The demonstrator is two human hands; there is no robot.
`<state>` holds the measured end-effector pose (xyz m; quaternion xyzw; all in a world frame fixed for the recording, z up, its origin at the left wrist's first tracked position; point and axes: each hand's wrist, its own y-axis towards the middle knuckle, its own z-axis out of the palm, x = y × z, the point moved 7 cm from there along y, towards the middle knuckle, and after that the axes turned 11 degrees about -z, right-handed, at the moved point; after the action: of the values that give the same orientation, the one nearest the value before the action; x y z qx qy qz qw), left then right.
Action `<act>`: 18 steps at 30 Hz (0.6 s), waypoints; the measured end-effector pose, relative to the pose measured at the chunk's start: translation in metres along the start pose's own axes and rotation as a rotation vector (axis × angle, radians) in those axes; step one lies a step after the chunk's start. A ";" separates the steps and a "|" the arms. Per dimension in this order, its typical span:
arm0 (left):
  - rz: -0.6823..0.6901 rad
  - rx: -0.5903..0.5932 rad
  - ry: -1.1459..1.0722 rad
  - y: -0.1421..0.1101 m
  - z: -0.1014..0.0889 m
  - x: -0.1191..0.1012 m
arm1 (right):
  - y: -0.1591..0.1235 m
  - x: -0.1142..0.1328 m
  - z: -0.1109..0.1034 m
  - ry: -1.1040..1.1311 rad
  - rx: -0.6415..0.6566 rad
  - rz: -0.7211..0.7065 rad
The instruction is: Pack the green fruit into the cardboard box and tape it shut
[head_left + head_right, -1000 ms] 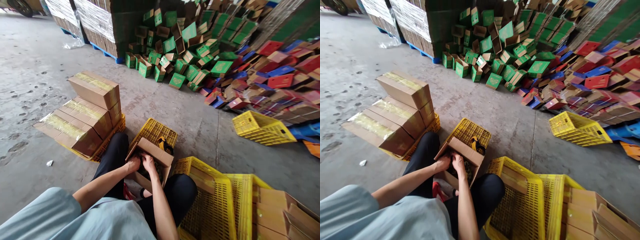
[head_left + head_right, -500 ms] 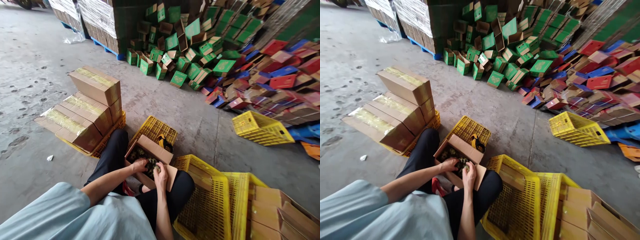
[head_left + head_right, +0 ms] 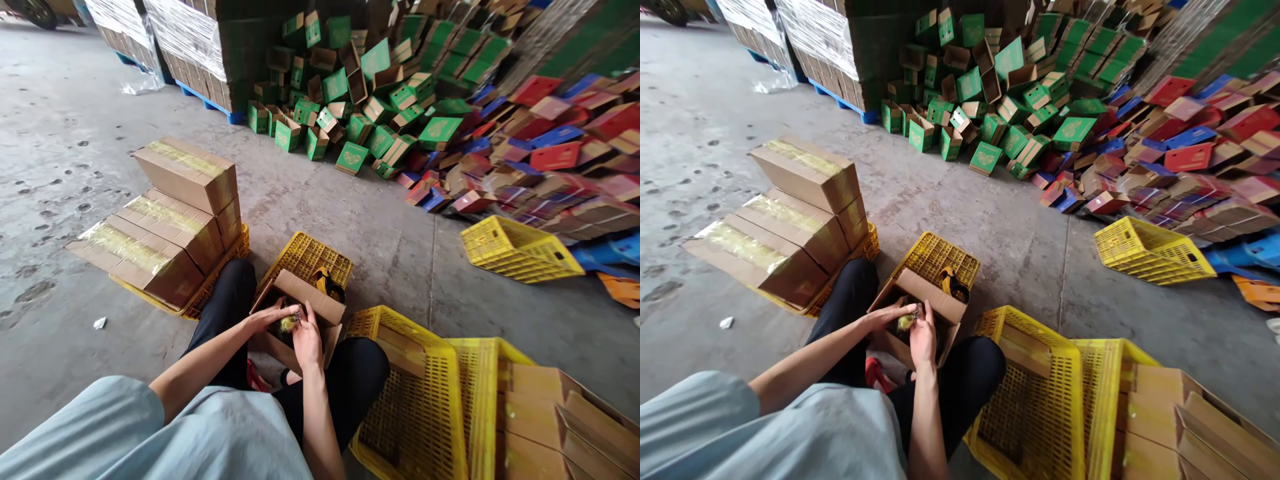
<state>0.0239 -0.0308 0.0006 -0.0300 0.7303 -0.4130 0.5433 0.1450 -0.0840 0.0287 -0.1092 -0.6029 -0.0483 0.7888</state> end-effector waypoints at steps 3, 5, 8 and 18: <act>-0.014 0.085 -0.173 -0.001 -0.005 0.004 | 0.001 0.001 0.015 0.134 0.092 0.086; -0.042 0.103 -0.287 0.002 -0.009 0.010 | 0.007 0.008 0.004 0.077 0.088 0.091; -0.080 0.069 -0.446 0.007 -0.017 0.021 | 0.022 0.019 -0.032 -0.584 0.108 0.084; -0.163 0.058 -0.722 0.017 -0.019 0.036 | 0.011 -0.011 -0.042 -1.429 0.279 0.295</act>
<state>0.0004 -0.0260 -0.0368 -0.2162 0.4750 -0.4381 0.7319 0.1841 -0.0834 0.0063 -0.0928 -0.9488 0.2178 0.2093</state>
